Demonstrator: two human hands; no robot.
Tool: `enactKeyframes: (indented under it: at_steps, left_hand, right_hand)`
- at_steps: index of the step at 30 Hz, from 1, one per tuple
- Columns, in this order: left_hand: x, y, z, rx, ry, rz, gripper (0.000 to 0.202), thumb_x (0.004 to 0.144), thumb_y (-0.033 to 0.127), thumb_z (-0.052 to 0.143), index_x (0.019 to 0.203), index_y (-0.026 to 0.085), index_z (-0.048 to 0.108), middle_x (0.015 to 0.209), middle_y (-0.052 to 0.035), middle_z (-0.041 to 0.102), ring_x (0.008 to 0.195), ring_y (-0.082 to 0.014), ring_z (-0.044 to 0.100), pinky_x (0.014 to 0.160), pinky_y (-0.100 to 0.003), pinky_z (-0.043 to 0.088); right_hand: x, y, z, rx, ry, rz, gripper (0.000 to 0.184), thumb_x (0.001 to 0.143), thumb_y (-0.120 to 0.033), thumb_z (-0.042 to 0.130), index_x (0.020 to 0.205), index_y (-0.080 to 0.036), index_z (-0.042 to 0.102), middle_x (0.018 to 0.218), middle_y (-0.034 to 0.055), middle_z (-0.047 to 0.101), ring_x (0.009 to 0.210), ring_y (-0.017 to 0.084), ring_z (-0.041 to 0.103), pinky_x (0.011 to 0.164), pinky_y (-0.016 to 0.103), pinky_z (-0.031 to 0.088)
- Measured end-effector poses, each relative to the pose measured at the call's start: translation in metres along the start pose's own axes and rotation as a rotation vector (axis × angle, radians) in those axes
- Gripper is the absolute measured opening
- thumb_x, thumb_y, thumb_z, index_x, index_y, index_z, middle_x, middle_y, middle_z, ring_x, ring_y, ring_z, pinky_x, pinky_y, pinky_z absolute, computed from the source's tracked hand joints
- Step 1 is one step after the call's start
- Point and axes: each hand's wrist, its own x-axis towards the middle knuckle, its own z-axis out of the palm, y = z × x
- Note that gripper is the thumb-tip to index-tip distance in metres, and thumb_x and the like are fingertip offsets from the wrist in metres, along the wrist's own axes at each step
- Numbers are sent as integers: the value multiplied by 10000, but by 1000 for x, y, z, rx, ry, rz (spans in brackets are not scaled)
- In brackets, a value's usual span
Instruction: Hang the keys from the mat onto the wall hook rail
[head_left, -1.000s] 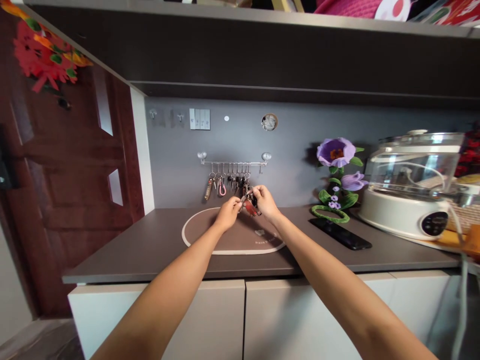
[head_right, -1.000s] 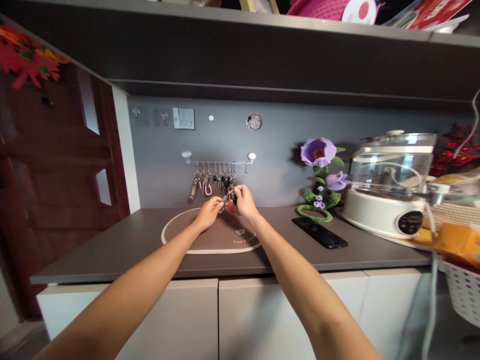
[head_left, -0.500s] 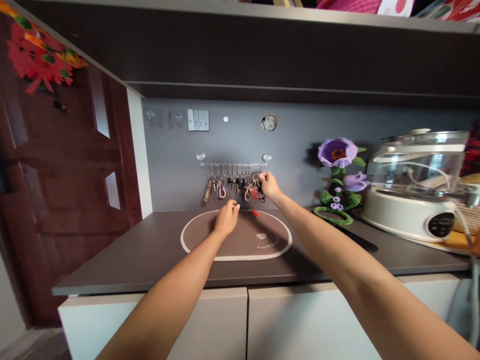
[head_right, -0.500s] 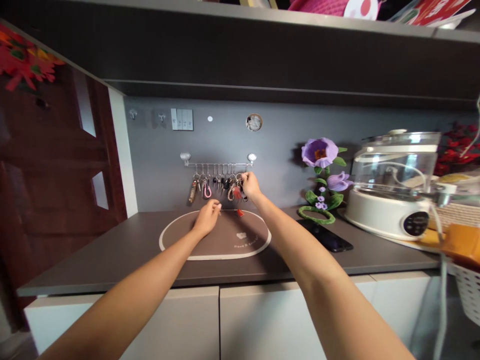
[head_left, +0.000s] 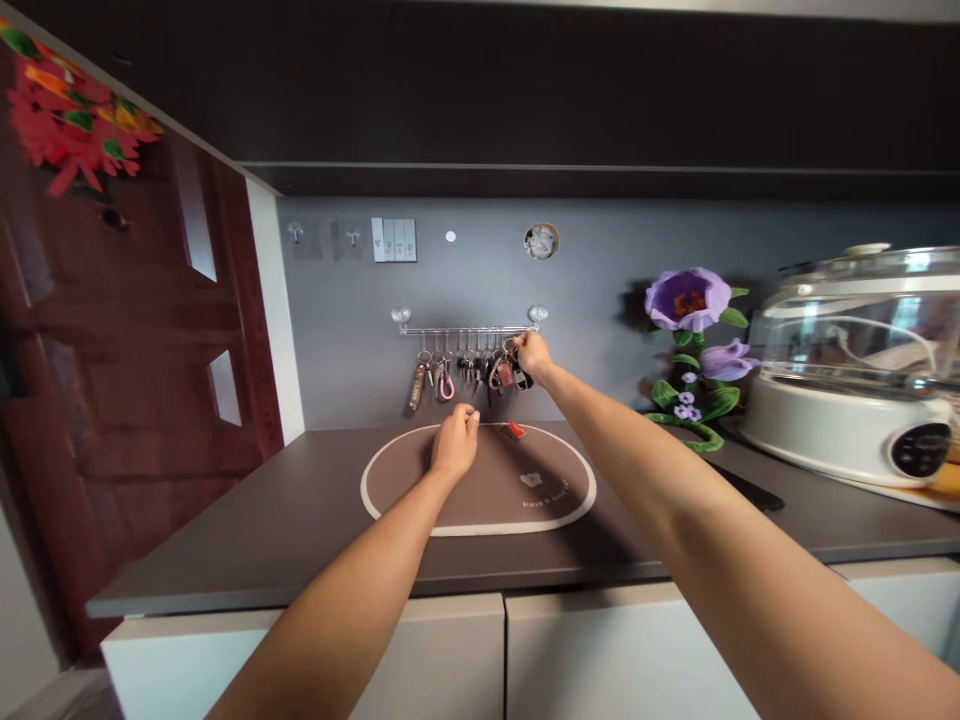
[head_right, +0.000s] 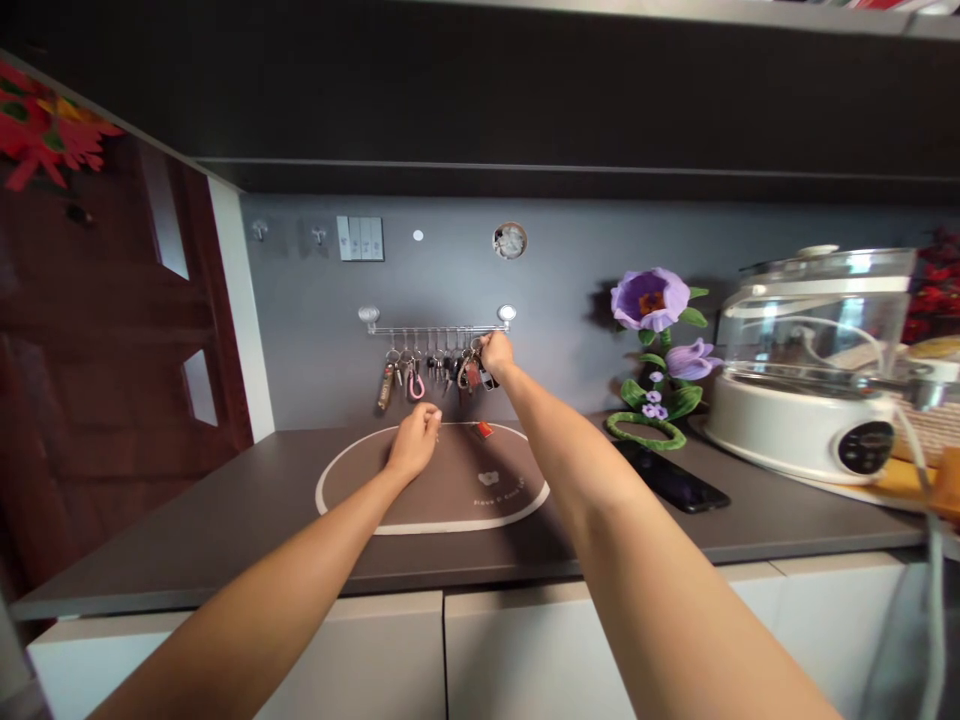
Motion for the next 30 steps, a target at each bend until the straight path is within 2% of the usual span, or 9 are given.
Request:
enactKeyframes:
  at_steps: [7, 15, 24, 30]
  left_hand:
    - [-1, 0, 0, 0, -9, -7, 227, 858, 303, 345, 962, 167, 495, 860, -64, 629, 687, -126, 585, 660, -245, 416]
    - [0, -2, 1, -1, -22, 0, 226, 860, 306, 343, 956, 170, 494, 854, -61, 629, 677, -125, 585, 655, -245, 416]
    - [1, -4, 2, 19, -32, -10, 214, 860, 294, 356, 960, 166, 495, 857, -62, 630, 681, -120, 585, 666, -245, 416]
    - [0, -4, 1, 34, -50, -16, 206, 858, 273, 360, 973, 167, 495, 876, -59, 626, 692, -114, 583, 681, -245, 418]
  right_hand:
    - [5, -3, 8, -60, 30, 34, 207, 771, -197, 391, 705, -129, 574, 710, 63, 593, 622, 128, 506, 609, 233, 373]
    - [4, 8, 11, -80, 29, 50, 218, 775, -206, 400, 739, -119, 597, 762, 80, 612, 681, 145, 532, 639, 241, 385]
    - [-2, 17, 17, -10, 9, 29, 199, 783, -226, 406, 765, -137, 584, 759, 53, 609, 665, 118, 503, 677, 235, 389]
    - [-6, 19, 15, 34, -11, 15, 194, 755, -166, 386, 759, -142, 578, 770, 45, 607, 690, 121, 508, 710, 239, 392]
